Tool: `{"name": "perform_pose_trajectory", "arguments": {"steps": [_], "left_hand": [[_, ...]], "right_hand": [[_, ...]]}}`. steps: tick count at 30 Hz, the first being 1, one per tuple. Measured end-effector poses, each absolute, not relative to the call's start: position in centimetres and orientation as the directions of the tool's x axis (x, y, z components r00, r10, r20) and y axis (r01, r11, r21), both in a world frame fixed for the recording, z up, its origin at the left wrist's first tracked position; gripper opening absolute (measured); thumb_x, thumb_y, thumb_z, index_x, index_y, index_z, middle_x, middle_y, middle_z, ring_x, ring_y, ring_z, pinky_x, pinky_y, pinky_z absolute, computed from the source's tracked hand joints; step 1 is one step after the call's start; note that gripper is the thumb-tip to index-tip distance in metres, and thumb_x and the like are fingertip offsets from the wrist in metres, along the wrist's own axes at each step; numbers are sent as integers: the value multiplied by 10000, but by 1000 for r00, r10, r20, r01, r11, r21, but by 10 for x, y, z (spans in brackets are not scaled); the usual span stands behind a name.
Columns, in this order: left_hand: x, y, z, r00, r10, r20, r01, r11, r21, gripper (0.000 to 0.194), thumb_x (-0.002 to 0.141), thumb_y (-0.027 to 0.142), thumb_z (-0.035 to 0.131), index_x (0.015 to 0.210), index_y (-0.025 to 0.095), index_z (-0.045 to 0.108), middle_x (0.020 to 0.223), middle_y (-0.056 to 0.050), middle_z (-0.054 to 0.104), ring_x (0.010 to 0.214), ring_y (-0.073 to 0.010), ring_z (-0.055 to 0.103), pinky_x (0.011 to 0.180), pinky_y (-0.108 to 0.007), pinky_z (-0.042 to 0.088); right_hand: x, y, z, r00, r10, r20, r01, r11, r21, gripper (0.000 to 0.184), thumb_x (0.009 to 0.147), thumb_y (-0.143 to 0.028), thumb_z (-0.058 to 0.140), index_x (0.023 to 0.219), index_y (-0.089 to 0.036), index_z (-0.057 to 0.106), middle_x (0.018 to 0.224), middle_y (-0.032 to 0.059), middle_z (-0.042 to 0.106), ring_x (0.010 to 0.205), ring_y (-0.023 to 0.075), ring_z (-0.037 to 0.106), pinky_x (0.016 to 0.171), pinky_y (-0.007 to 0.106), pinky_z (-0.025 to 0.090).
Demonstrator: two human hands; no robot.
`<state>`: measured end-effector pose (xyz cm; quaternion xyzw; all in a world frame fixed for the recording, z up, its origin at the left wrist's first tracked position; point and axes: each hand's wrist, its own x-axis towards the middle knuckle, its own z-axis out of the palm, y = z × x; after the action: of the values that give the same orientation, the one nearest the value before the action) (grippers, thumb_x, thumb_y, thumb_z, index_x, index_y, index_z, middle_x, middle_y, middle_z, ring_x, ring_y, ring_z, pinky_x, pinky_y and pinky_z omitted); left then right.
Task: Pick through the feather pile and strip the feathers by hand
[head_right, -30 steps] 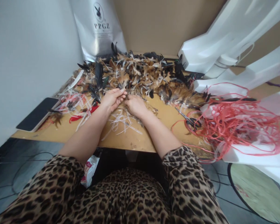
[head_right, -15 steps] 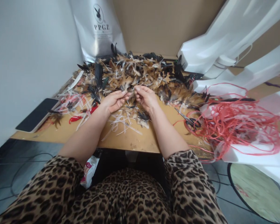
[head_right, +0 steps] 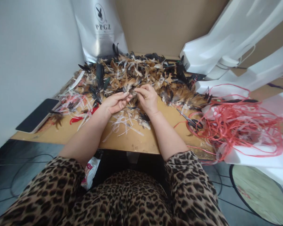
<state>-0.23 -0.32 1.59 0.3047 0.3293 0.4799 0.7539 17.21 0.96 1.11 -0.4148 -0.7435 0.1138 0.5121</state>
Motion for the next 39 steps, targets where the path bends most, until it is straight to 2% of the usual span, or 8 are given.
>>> {"name": "perform_pose_trajectory", "arguments": {"steps": [7,15,20,24,27,29,34,39], "left_hand": [[3,-9,22,371,895,-249,-501,419,757,65,793,73,564,818,80,624,804,-98,691,601,-73,643,491,-112,477],[6,-10,19,443,866,-232,-507,455,732,131,823,42,500,810,74,627,730,-64,676,590,-53,632,517,-97,478],[4,-9,21,374,898,-231,-551,416,724,140,809,7,500,764,74,614,691,-45,657,572,-33,612,543,-89,479],[3,-8,22,275,944,-180,-561,310,767,89,791,30,546,761,76,615,689,-39,656,557,-25,599,539,-87,470],[4,-7,21,235,965,-118,-535,230,813,60,778,55,578,730,76,609,689,-43,663,565,-30,604,546,-95,471],[5,-8,20,230,969,-90,-495,196,846,54,766,72,599,713,76,605,692,-48,669,577,-38,611,557,-104,475],[8,-10,19,257,964,-66,-428,175,887,40,734,97,645,737,65,619,684,-52,673,572,-51,618,553,-121,477],[7,-8,16,287,954,-84,-476,218,852,38,757,100,621,781,71,619,750,-72,693,625,-78,649,530,-127,474]], "right_hand": [[175,7,12,-290,628,722,801,572,-176,254,881,-319,420,943,-268,661,930,55,582,924,203,471,825,380,311],[167,6,10,-333,625,706,820,561,-110,261,883,-331,406,902,-256,655,970,69,578,952,233,439,860,426,260],[166,3,11,-233,654,720,796,553,-245,230,866,-328,439,933,-246,644,966,69,575,962,229,466,869,423,289],[163,2,14,19,732,681,606,534,-590,253,843,-373,466,893,-187,630,893,70,581,855,189,516,784,343,383],[159,2,17,127,883,453,272,408,-872,280,772,-441,553,716,-171,605,669,12,554,650,129,483,629,266,398],[155,1,17,82,963,256,82,250,-965,319,697,-474,626,630,-165,585,550,-23,497,540,92,420,544,235,363],[148,0,15,-102,995,3,-260,-24,-965,343,535,-442,755,673,-163,610,542,-32,537,493,69,433,501,215,353],[149,2,15,-109,994,7,-360,-33,-932,337,491,-383,789,670,-162,608,547,-38,560,488,62,453,514,214,367]]}}
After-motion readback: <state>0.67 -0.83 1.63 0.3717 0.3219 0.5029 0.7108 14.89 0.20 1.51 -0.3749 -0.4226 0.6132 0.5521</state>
